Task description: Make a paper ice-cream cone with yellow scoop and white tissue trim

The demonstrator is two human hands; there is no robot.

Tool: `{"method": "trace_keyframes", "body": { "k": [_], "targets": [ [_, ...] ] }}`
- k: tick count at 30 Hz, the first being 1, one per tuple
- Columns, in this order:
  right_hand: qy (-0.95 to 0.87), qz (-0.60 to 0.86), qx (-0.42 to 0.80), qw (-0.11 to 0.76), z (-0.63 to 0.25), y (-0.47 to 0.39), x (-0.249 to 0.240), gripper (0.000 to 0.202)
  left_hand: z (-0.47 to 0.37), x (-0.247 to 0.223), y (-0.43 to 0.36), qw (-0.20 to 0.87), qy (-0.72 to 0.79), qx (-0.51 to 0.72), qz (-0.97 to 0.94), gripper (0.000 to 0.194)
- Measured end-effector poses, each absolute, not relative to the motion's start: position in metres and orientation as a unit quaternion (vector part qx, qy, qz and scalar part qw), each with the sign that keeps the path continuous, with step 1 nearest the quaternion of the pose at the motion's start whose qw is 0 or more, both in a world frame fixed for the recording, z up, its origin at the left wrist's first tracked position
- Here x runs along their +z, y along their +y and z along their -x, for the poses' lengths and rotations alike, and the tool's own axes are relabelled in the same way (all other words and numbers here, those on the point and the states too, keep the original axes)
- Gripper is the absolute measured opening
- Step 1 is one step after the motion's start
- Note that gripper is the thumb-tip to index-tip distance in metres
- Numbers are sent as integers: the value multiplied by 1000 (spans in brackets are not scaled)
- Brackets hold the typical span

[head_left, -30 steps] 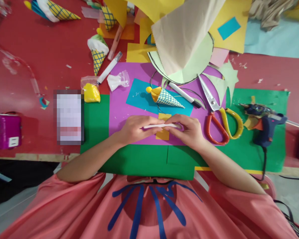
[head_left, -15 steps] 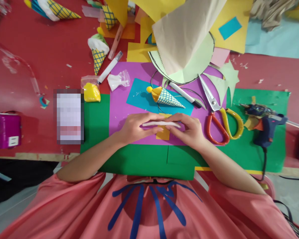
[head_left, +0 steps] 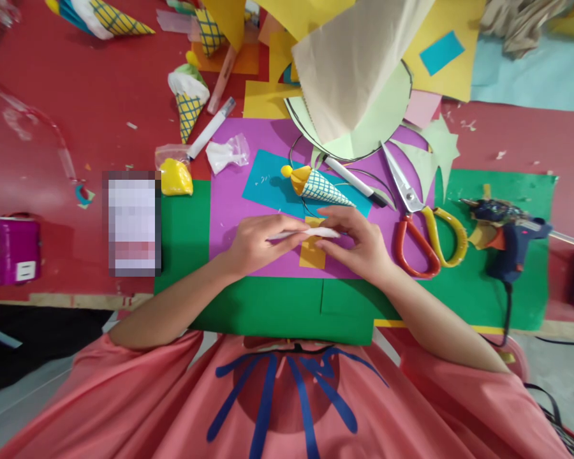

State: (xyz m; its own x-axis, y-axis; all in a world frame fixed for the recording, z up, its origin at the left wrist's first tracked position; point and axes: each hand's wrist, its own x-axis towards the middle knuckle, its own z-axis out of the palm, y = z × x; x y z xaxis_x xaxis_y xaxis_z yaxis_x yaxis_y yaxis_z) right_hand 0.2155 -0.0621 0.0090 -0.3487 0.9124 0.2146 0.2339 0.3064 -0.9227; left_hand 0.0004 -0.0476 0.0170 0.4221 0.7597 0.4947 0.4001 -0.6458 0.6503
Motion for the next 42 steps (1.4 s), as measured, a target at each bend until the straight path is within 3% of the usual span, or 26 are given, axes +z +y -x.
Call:
{"method": "trace_keyframes", "body": {
  "k": [3, 6, 12, 18, 22, 24, 26, 32, 38, 42],
  "targets": [
    [-728, 414, 378, 394, -216, -61, 11, 14, 1, 16, -47, 297, 356, 396, -793, 26],
    [-746, 401, 361, 391, -217, -61, 12, 9, 0, 13, -48, 359, 342, 381, -780, 45],
    [-747, 395, 372, 383, -216, -64, 12, 8, -2, 11, -49, 291, 317, 387, -815, 16],
    [-656, 417, 490, 395, -215, -60, 8, 42, 0, 12, -46, 234, 338, 393, -822, 11],
    [-675, 413, 467, 394, -215, -59, 11, 18, 2, 12, -47, 251, 360, 388, -810, 12],
    [-700, 403, 443, 389, -216, -59, 12, 10, 2, 12, -48, 293, 350, 369, -809, 22],
    [-719, 393, 431, 378, -216, -60, 13, 10, 0, 10, -49, 333, 337, 356, -806, 31],
    [-728, 391, 428, 366, -216, -62, 12, 16, -3, 10, -49, 303, 325, 373, -815, 19],
    [-690, 368, 477, 401, -217, -60, 10, 58, 0, 14, -47, 317, 363, 385, -788, 16],
    [-719, 392, 430, 380, -217, -61, 13, 21, 0, 14, -47, 345, 380, 350, -784, 20]
  ]
}}
